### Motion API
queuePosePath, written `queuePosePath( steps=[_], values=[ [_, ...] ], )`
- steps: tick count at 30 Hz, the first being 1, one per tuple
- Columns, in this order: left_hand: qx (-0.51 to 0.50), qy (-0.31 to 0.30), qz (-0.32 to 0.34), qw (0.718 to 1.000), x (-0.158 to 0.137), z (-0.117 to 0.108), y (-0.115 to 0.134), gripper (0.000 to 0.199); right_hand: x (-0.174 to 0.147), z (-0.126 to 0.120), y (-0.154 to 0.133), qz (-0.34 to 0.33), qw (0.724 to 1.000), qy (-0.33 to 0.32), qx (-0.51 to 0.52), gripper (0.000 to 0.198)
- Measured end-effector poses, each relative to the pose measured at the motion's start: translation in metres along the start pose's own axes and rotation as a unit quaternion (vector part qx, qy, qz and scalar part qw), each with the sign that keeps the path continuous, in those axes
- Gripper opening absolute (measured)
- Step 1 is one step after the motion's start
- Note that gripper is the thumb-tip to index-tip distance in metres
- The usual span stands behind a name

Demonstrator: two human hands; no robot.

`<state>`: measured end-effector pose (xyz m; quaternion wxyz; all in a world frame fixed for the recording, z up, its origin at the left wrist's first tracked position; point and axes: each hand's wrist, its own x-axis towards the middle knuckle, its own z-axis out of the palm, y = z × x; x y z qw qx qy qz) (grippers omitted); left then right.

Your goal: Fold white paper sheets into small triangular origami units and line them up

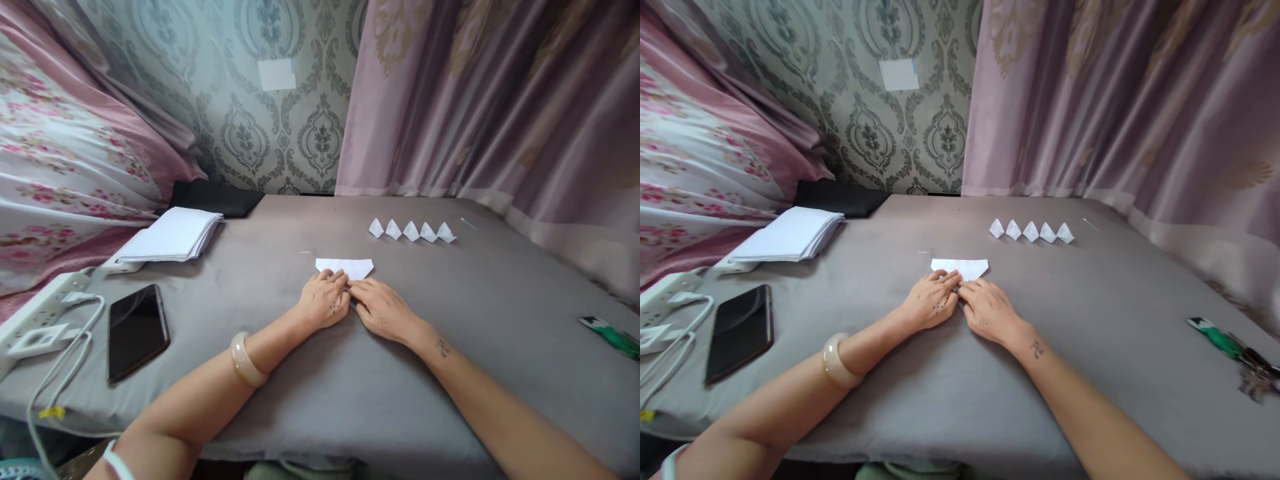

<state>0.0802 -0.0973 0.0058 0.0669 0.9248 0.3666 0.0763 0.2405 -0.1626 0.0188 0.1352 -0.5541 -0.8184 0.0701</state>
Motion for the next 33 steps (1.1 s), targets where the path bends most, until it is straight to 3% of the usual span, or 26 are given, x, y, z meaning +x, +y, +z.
queuePosePath(
  steps=[4,9,11,16,19,21,23,25,27,33],
  values=[
    [-0.004,-0.031,-0.035,0.999,-0.004,0.000,0.001,0.055,-0.001,0.001,0.000,-0.005,1.000,0.009,-0.004,0.034],
    [0.009,-0.007,-0.070,0.997,-0.004,0.007,-0.007,0.056,-0.001,0.003,0.000,-0.001,1.000,0.020,-0.012,0.039],
    [0.010,0.004,-0.089,0.996,0.000,0.009,-0.020,0.056,-0.001,0.003,-0.001,0.003,1.000,0.018,-0.013,0.039],
    [0.011,0.031,-0.260,0.965,0.010,0.000,-0.081,0.056,0.000,0.001,-0.002,0.017,1.000,0.007,-0.008,0.038],
    [0.008,0.075,-0.281,0.957,0.013,-0.012,-0.103,0.042,0.000,0.001,-0.002,0.021,1.000,0.008,0.000,0.037],
    [0.007,0.114,-0.256,0.960,0.016,-0.017,-0.101,0.035,0.000,0.001,-0.002,0.020,1.000,0.009,0.003,0.037],
    [-0.024,0.157,-0.159,0.974,0.020,-0.015,-0.088,0.029,0.000,0.002,0.000,0.014,1.000,0.008,0.002,0.037],
    [-0.087,0.135,-0.028,0.987,0.025,-0.009,-0.069,0.027,0.000,0.003,0.001,0.007,1.000,0.006,-0.004,0.037],
    [-0.129,0.114,0.041,0.984,0.029,-0.001,-0.051,0.027,0.000,0.004,0.001,0.003,1.000,0.007,-0.013,0.037],
    [-0.074,0.092,0.031,0.993,0.022,0.005,-0.021,0.032,-0.001,0.005,0.004,-0.002,1.000,0.017,0.001,0.037]
  ],
)
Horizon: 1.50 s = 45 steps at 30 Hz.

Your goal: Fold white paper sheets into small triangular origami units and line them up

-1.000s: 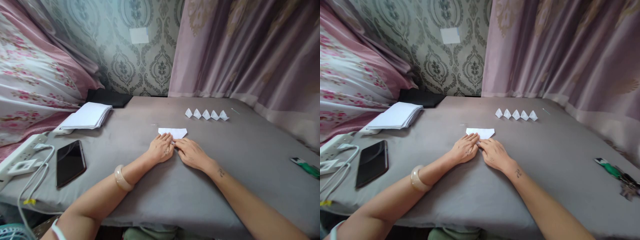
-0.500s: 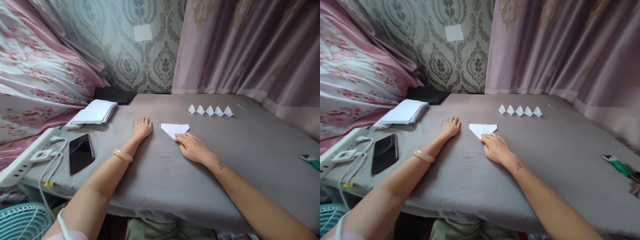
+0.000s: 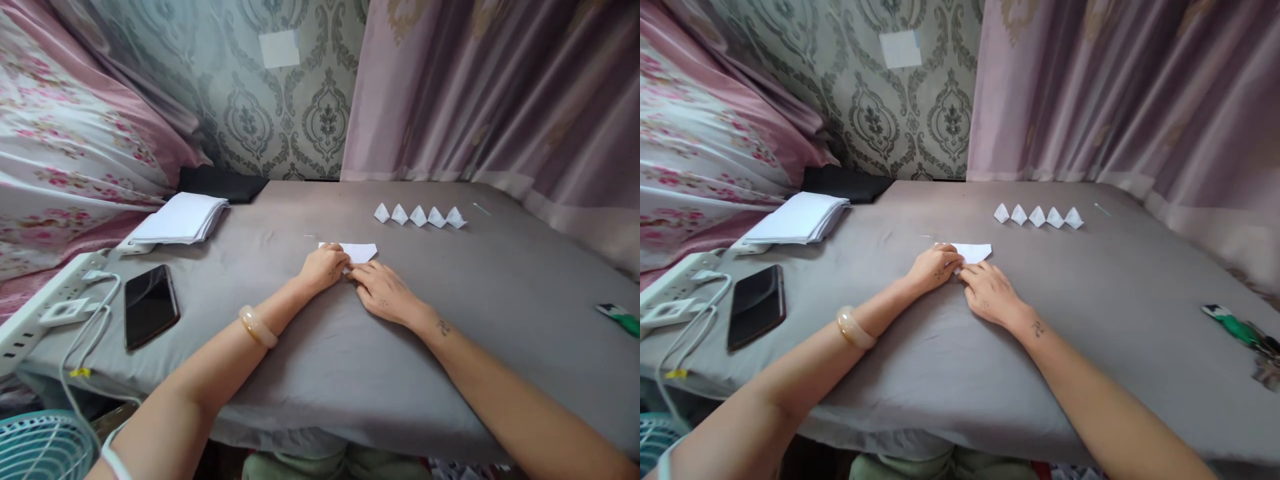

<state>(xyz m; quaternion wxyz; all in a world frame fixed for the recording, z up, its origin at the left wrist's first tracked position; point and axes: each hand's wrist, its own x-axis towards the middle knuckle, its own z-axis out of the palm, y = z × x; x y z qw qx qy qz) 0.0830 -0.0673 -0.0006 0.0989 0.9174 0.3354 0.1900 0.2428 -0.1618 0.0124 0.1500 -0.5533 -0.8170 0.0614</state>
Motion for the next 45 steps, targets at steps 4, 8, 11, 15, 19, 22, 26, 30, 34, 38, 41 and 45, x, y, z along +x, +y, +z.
queuePosePath(
  steps=[4,8,11,15,19,22,26,30,34,38,41,45],
  values=[
    [0.013,0.000,-0.007,1.000,-0.003,-0.002,0.001,0.032,0.002,0.004,0.019,0.007,0.993,0.073,0.097,0.037],
    [-0.013,-0.002,0.013,1.000,-0.001,0.002,-0.008,0.030,0.004,0.010,0.038,0.047,0.987,0.132,0.075,0.039],
    [-0.029,0.001,0.018,0.999,0.000,0.006,-0.015,0.028,0.003,0.013,0.041,0.057,0.994,0.090,0.028,0.039],
    [-0.045,0.000,0.024,0.999,0.001,0.009,-0.020,0.026,0.000,0.012,0.030,0.038,0.994,0.099,0.024,0.038],
    [-0.061,0.004,0.031,0.998,0.000,0.011,-0.022,0.026,-0.003,0.006,0.016,-0.031,0.997,0.065,0.038,0.040],
    [-0.069,0.010,0.030,0.997,0.000,0.012,-0.024,0.026,-0.004,0.003,0.010,-0.036,0.998,0.038,0.024,0.040],
    [-0.066,0.020,0.021,0.997,-0.003,0.010,-0.018,0.026,-0.004,0.001,0.008,-0.035,0.999,0.019,0.015,0.041],
    [-0.005,-0.013,0.002,1.000,-0.008,0.001,0.002,0.029,-0.004,-0.002,0.013,-0.043,0.998,0.015,0.044,0.038],
    [0.058,-0.056,-0.042,0.996,-0.012,-0.004,0.022,0.031,0.010,-0.011,0.036,-0.029,0.990,-0.011,0.137,0.030],
    [0.054,-0.055,-0.048,0.996,-0.014,-0.004,0.025,0.029,0.041,-0.011,0.060,0.056,0.990,0.090,0.092,0.029],
    [0.043,-0.041,-0.045,0.997,-0.015,-0.003,0.022,0.029,0.059,-0.002,0.066,0.058,0.994,0.072,0.051,0.037],
    [0.032,-0.033,-0.060,0.997,-0.016,-0.003,0.021,0.028,0.064,0.009,0.066,0.065,0.996,0.037,0.054,0.043]
  ],
)
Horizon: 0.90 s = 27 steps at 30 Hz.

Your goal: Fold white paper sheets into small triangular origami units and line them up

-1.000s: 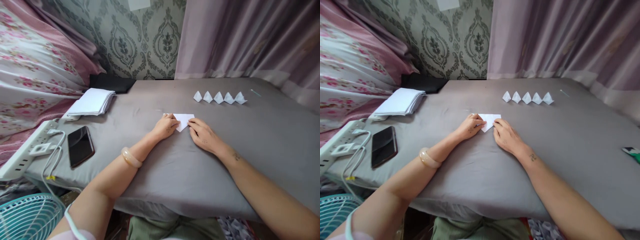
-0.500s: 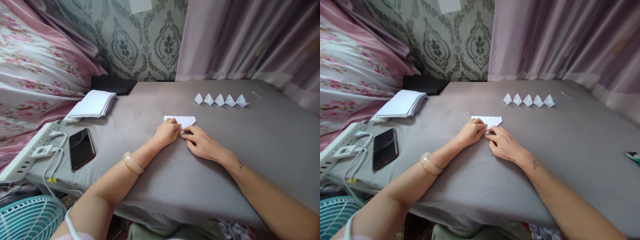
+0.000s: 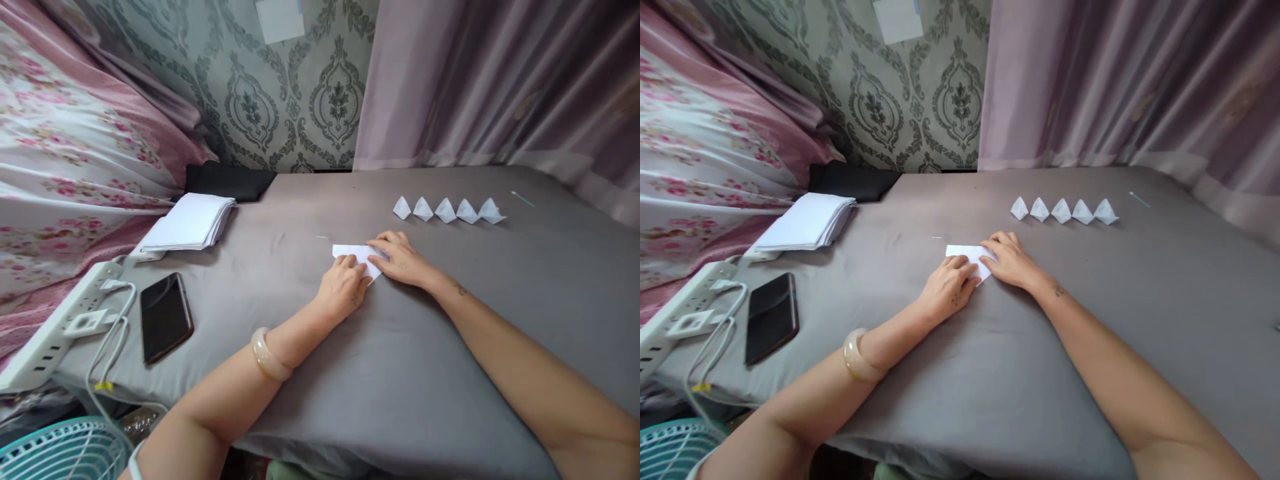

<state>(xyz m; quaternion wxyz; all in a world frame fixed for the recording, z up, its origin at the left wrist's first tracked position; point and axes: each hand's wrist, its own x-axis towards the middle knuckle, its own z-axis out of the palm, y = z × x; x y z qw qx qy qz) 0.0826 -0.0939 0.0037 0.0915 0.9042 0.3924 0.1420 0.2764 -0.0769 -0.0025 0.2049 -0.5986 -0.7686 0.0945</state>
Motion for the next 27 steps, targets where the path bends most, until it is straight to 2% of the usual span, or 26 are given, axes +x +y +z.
queuePosePath(
  steps=[6,13,18,21,23,25,27],
  values=[
    [0.001,0.014,-0.015,1.000,-0.001,0.001,0.001,0.028,-0.003,0.001,0.002,-0.013,0.999,0.028,0.014,0.036],
    [0.013,0.015,0.000,1.000,0.002,0.000,-0.005,0.029,-0.001,-0.004,-0.004,-0.055,0.998,0.036,0.001,0.015],
    [-0.003,0.017,0.020,1.000,0.007,0.003,-0.014,0.029,-0.003,-0.003,-0.001,-0.083,0.996,0.016,-0.010,0.023],
    [-0.013,0.038,-0.010,0.999,0.013,0.002,-0.022,0.023,-0.004,-0.002,0.000,-0.104,0.994,0.006,-0.020,0.024],
    [-0.020,0.076,-0.042,0.996,0.019,-0.001,-0.031,0.044,-0.005,-0.002,0.000,-0.106,0.994,0.007,-0.018,0.024],
    [-0.035,0.080,-0.062,0.994,0.025,-0.004,-0.043,0.057,-0.005,-0.001,0.000,-0.104,0.994,0.012,-0.018,0.024],
    [-0.081,0.038,-0.071,0.993,0.032,-0.008,-0.055,0.040,-0.004,-0.001,0.000,-0.102,0.995,0.014,-0.017,0.024]
  ],
)
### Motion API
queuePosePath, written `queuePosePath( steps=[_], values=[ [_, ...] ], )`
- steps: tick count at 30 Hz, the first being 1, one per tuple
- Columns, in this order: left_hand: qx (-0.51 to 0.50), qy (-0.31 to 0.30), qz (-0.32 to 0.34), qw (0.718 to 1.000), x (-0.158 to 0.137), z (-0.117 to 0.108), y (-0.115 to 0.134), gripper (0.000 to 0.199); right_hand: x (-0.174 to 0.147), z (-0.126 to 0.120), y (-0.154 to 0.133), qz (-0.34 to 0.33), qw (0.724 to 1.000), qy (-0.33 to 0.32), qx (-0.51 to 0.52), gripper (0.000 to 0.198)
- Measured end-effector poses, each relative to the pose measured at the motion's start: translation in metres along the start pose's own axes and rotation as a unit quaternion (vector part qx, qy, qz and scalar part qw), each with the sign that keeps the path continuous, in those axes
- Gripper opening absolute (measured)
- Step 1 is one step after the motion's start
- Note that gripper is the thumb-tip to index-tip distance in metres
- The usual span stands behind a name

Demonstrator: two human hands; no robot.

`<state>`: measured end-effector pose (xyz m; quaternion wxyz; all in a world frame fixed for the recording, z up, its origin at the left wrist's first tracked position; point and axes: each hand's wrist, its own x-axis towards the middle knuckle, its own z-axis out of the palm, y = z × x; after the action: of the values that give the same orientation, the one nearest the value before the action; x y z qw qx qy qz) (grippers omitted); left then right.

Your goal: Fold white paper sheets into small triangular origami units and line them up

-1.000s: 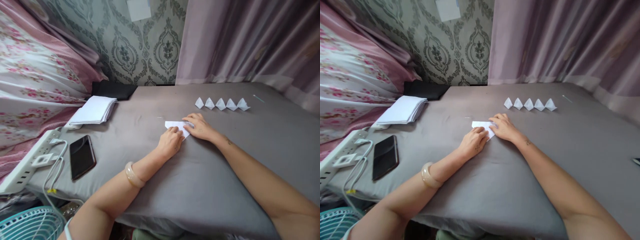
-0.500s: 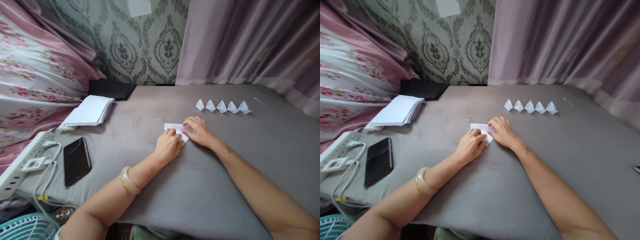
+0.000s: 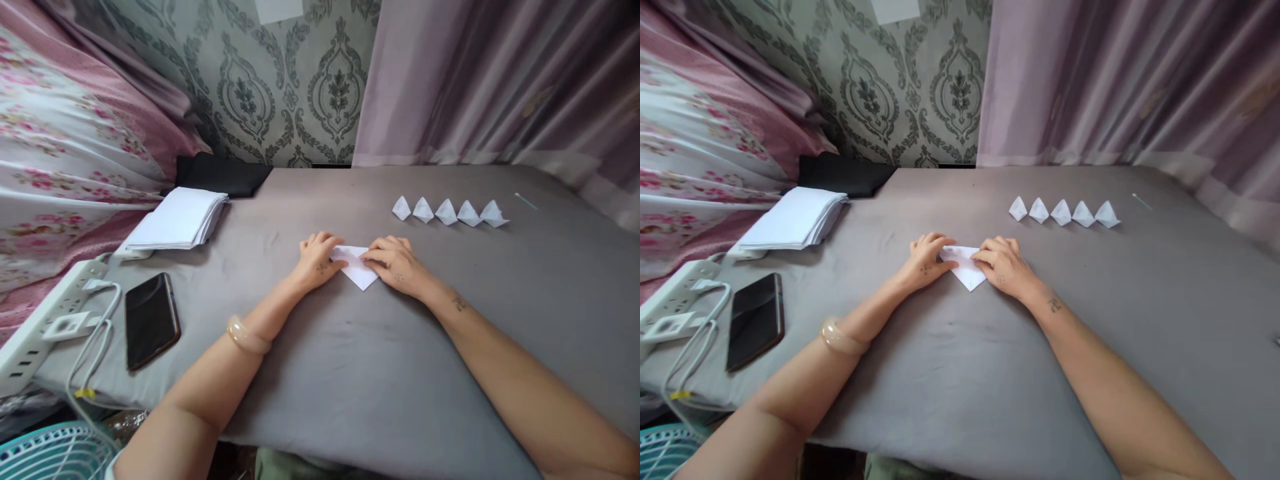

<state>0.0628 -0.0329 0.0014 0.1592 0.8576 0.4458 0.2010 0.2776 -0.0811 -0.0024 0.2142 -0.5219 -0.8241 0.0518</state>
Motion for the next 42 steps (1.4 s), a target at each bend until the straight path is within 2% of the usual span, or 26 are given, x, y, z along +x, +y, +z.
queuePosePath(
  steps=[3,9,13,20,28,33,35,38,40,42],
  values=[
    [-0.055,-0.056,0.002,0.997,0.008,-0.005,-0.010,0.019,0.000,-0.001,0.001,0.012,1.000,-0.001,0.004,0.023],
    [-0.107,-0.069,0.040,0.991,0.010,-0.010,-0.012,0.014,-0.007,-0.007,0.017,0.063,0.996,-0.014,0.058,0.021],
    [-0.044,-0.068,0.086,0.993,0.009,-0.011,-0.015,0.017,-0.015,-0.010,0.023,0.030,0.997,-0.008,0.063,0.027],
    [0.044,-0.053,0.207,0.976,0.007,-0.007,-0.026,0.030,-0.026,-0.010,0.016,-0.012,1.000,-0.006,-0.020,0.037],
    [0.111,-0.087,0.277,0.950,-0.001,-0.017,-0.019,0.039,-0.032,-0.011,0.002,0.002,0.997,-0.017,-0.082,0.041],
    [0.163,-0.103,0.255,0.947,-0.013,-0.024,-0.013,0.042,-0.038,-0.018,-0.012,0.036,0.993,-0.044,-0.108,0.045],
    [0.176,-0.113,0.231,0.950,-0.019,-0.026,-0.007,0.044,-0.037,-0.023,-0.023,0.069,0.989,-0.055,-0.119,0.043],
    [0.205,-0.120,0.177,0.955,-0.027,-0.025,0.009,0.036,-0.028,-0.026,-0.045,0.137,0.976,-0.076,-0.150,0.043],
    [0.220,-0.098,0.127,0.962,-0.029,-0.019,0.023,0.028,-0.021,-0.024,-0.060,0.168,0.966,-0.095,-0.175,0.046],
    [0.208,-0.062,0.086,0.972,-0.031,-0.010,0.036,0.031,-0.014,-0.018,-0.074,0.187,0.958,-0.102,-0.191,0.047]
  ],
)
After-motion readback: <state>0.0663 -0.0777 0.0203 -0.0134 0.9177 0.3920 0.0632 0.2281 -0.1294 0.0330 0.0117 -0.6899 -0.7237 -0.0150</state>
